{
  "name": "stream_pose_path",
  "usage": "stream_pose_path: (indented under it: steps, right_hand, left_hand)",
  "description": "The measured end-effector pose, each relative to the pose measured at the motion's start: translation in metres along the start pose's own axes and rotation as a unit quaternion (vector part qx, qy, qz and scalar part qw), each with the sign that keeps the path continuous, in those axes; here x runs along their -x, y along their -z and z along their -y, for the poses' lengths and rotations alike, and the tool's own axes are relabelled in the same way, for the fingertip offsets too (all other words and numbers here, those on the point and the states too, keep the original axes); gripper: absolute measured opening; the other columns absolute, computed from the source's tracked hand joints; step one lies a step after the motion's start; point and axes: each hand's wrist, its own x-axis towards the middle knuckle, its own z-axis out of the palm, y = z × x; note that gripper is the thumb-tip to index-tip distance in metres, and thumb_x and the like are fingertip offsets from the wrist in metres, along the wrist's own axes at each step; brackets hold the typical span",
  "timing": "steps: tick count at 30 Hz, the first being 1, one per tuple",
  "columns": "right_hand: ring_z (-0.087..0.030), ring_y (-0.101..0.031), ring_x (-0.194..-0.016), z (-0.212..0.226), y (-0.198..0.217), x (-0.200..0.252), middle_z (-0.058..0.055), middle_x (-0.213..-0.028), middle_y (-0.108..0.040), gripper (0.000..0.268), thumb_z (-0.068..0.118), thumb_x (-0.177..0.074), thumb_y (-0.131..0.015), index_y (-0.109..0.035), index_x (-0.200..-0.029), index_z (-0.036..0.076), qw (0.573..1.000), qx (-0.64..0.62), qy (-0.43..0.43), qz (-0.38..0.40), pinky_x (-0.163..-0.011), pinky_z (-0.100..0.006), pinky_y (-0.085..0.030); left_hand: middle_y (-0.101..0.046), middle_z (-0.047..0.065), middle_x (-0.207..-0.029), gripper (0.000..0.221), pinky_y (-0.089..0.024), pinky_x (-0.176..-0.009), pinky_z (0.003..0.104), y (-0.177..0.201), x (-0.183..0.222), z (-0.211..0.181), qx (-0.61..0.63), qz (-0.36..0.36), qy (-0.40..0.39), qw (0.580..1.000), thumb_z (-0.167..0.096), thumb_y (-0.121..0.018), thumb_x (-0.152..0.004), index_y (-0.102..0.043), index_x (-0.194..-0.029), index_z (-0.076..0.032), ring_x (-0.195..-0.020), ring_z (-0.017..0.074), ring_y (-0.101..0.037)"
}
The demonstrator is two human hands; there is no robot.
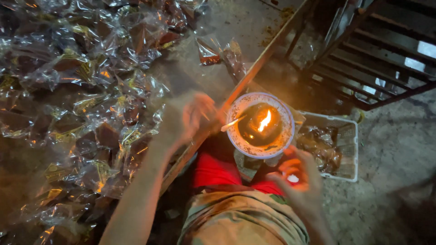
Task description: Sealing plastic bags containing food items by melting the edges over a candle flame.
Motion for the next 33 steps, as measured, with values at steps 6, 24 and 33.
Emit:
stream_pose_path:
  steps: [6,24,33]
  right_hand:
    - [-0.007,-0.071,-0.051,0.087,-0.037,-0.029,-0.004,-0.055,-0.076,0.009,0.012,-0.091,-0.068,-0.072,-0.084,0.007,0.984,-0.015,-0.039,0.173,-0.060,-0.022,-0.062]
    - [-0.016,-0.034,-0.026,0.004,-0.009,-0.007,-0.014,-0.048,-0.044,0.039,0.025,-0.105,-0.066,-0.063,-0.072,0.003,0.933,-0.204,-0.290,-0.066,-0.022,-0.026,-0.028]
    - [-0.013,-0.055,-0.056,0.059,0.017,-0.031,-0.006,-0.057,-0.061,0.033,0.023,-0.064,-0.098,-0.071,-0.073,0.006,0.981,0.025,-0.017,0.191,-0.052,-0.030,-0.049]
  left_hand:
    - [-0.068,0.000,-0.077,0.010,-0.050,-0.063,0.029,-0.037,0.011,-0.104,0.189,0.097,0.287,0.934,-0.021,-0.071,-0.092,-0.063,-0.097,-0.015,-0.063,0.0124,-0.060]
    - [-0.070,0.019,-0.121,0.046,-0.058,-0.094,0.047,-0.117,0.094,-0.128,0.217,0.093,0.201,0.951,-0.008,-0.076,-0.087,-0.066,-0.131,-0.003,-0.114,0.0414,-0.067]
    - [-0.075,0.007,-0.079,0.023,-0.059,-0.076,0.034,-0.092,0.072,-0.108,0.264,0.169,0.226,0.922,-0.012,-0.053,-0.105,-0.076,-0.105,-0.014,-0.077,0.0242,-0.073]
